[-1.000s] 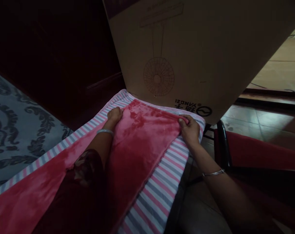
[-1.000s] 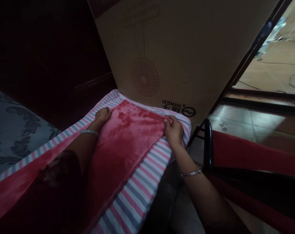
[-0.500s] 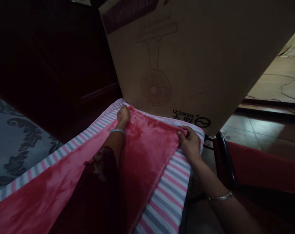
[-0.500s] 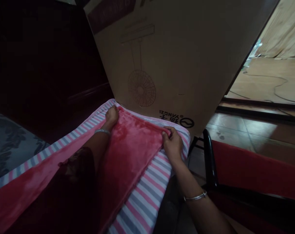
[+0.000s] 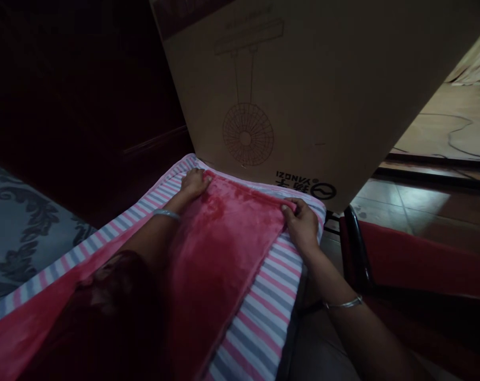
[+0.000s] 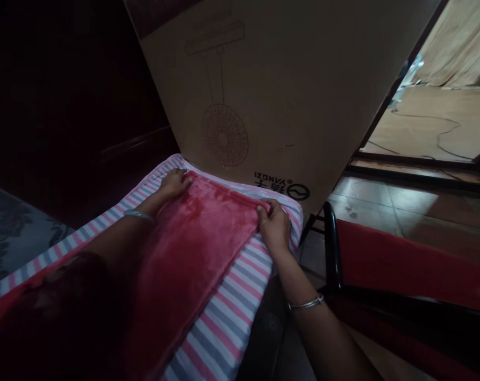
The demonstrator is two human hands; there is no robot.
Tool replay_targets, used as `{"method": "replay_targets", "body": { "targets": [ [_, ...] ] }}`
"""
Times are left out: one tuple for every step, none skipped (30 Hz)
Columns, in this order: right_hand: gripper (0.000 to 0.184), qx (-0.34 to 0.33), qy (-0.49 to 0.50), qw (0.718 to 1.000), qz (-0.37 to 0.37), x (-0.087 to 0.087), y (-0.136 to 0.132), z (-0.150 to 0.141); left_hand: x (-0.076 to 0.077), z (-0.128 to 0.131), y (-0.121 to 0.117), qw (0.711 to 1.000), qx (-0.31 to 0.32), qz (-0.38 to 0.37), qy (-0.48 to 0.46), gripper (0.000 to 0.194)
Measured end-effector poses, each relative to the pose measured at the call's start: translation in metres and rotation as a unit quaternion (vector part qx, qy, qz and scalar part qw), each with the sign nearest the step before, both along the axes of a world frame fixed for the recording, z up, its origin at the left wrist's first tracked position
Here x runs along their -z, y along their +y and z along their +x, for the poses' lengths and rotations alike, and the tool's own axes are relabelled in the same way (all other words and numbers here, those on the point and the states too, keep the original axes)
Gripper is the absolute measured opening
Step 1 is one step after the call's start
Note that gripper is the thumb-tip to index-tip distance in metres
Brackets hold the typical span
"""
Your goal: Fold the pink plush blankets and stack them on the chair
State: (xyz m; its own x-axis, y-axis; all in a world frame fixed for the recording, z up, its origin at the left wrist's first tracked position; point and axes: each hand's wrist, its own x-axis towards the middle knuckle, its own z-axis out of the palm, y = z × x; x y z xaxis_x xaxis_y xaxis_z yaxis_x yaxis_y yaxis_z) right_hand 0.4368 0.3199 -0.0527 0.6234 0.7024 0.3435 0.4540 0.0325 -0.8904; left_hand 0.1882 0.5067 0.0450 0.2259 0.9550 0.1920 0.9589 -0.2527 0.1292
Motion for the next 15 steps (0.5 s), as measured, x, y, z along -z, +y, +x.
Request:
{"method": "replay_targets", "body": {
  "targets": [
    [0.041, 0.001, -0.002, 1.000, -0.001, 0.000, 0.000, 0.000, 0.001, -0.004, -0.013, 0.999, 0.042, 0.004, 0.033, 0.056],
    [0.041, 0.002, -0.005, 1.000, -0.002, 0.000, 0.000, 0.000, 0.003, -0.008, -0.026, 0.995, 0.078, 0.000, 0.062, 0.059],
    [0.042, 0.004, -0.007, 1.000, -0.003, 0.000, 0.000, 0.000, 0.008, -0.013, -0.037, 0.991, 0.099, -0.012, 0.086, 0.062],
    [0.042, 0.004, -0.011, 1.000, -0.004, 0.000, 0.000, 0.000, 0.014, -0.018, -0.047, 0.989, 0.102, -0.025, 0.105, 0.065],
    [0.042, 0.006, -0.014, 1.000, -0.004, 0.000, 0.000, 0.000, 0.020, -0.023, -0.055, 0.988, 0.094, -0.038, 0.117, 0.067],
    [0.042, 0.007, -0.017, 1.000, -0.005, 0.000, -0.001, 0.000, 0.027, -0.027, -0.061, 0.988, 0.078, -0.052, 0.124, 0.068],
    [0.042, 0.009, -0.020, 1.000, -0.008, 0.000, -0.001, 0.000, 0.033, -0.029, -0.064, 0.988, 0.062, -0.063, 0.124, 0.068],
    [0.041, 0.013, -0.024, 1.000, -0.014, 0.000, -0.001, 0.000, 0.036, -0.030, -0.066, 0.989, 0.051, -0.071, 0.119, 0.068],
    [0.041, 0.017, -0.028, 0.999, -0.020, -0.001, -0.002, 0.000, 0.038, -0.030, -0.066, 0.989, 0.045, -0.078, 0.113, 0.068],
    [0.041, 0.021, -0.031, 0.999, -0.027, -0.001, -0.002, 0.001, 0.036, -0.030, -0.065, 0.989, 0.045, -0.089, 0.108, 0.069],
    [0.041, 0.023, -0.035, 0.999, -0.033, -0.001, -0.002, 0.001, 0.032, -0.031, -0.065, 0.988, 0.049, -0.104, 0.105, 0.069],
    [0.042, 0.022, -0.037, 0.998, -0.037, -0.001, -0.002, 0.001, 0.026, -0.032, -0.067, 0.986, 0.052, -0.119, 0.102, 0.069],
    [0.044, 0.020, -0.038, 0.998, -0.040, -0.001, -0.003, 0.001, 0.019, -0.036, -0.070, 0.985, 0.053, -0.129, 0.099, 0.068],
    [0.045, 0.017, -0.039, 0.998, -0.041, -0.001, -0.003, 0.001, 0.011, -0.043, -0.076, 0.985, 0.052, -0.132, 0.095, 0.068],
    [0.046, 0.015, -0.039, 0.998, -0.042, 0.000, -0.003, 0.002, 0.005, -0.052, -0.085, 0.986, 0.048, -0.128, 0.091, 0.067]
  ]
}}
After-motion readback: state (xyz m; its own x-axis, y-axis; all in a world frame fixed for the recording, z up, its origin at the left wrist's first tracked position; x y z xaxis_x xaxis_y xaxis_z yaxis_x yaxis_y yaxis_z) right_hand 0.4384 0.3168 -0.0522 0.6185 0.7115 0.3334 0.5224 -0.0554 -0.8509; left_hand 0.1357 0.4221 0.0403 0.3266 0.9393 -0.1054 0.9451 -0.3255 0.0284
